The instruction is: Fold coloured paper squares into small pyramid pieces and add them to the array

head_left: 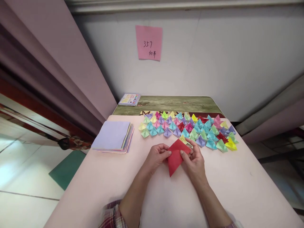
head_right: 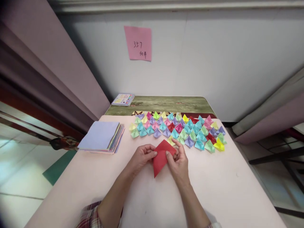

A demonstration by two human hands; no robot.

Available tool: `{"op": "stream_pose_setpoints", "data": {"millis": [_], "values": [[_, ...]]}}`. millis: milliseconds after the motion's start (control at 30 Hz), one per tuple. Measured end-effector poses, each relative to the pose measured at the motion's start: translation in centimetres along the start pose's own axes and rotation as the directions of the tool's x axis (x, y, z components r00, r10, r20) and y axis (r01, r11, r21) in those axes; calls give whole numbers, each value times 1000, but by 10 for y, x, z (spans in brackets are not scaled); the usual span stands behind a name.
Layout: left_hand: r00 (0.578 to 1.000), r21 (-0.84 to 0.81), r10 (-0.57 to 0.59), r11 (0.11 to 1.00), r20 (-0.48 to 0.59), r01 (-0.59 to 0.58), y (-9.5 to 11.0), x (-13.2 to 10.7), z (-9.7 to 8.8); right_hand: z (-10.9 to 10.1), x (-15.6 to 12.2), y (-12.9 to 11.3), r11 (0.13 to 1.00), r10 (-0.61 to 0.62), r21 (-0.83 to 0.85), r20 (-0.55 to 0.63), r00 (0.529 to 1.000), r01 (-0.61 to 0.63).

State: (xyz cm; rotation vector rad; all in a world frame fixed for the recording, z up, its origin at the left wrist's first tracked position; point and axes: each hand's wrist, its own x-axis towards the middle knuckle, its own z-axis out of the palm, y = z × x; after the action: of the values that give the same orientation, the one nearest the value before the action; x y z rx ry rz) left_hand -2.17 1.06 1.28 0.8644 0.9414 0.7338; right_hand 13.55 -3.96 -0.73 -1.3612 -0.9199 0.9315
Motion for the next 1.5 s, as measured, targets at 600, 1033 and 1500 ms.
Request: {"op": "stream_pose_setpoints", "data": {"millis": [600, 1033, 1500], "values": [[999, 21, 46, 999, -24, -45, 3, 0, -10, -8, 3, 12, 993, -5, 115, 170, 985, -15], [992, -96, 95, 990, -79, -102, -4, 3, -6, 0, -1, -2, 981, -17, 195, 170, 985, -17], [997, -520, -63, 851, 39, 74, -12, 4, 2, 8, -4, 5, 936, 14, 336, 265, 964, -106]]}}
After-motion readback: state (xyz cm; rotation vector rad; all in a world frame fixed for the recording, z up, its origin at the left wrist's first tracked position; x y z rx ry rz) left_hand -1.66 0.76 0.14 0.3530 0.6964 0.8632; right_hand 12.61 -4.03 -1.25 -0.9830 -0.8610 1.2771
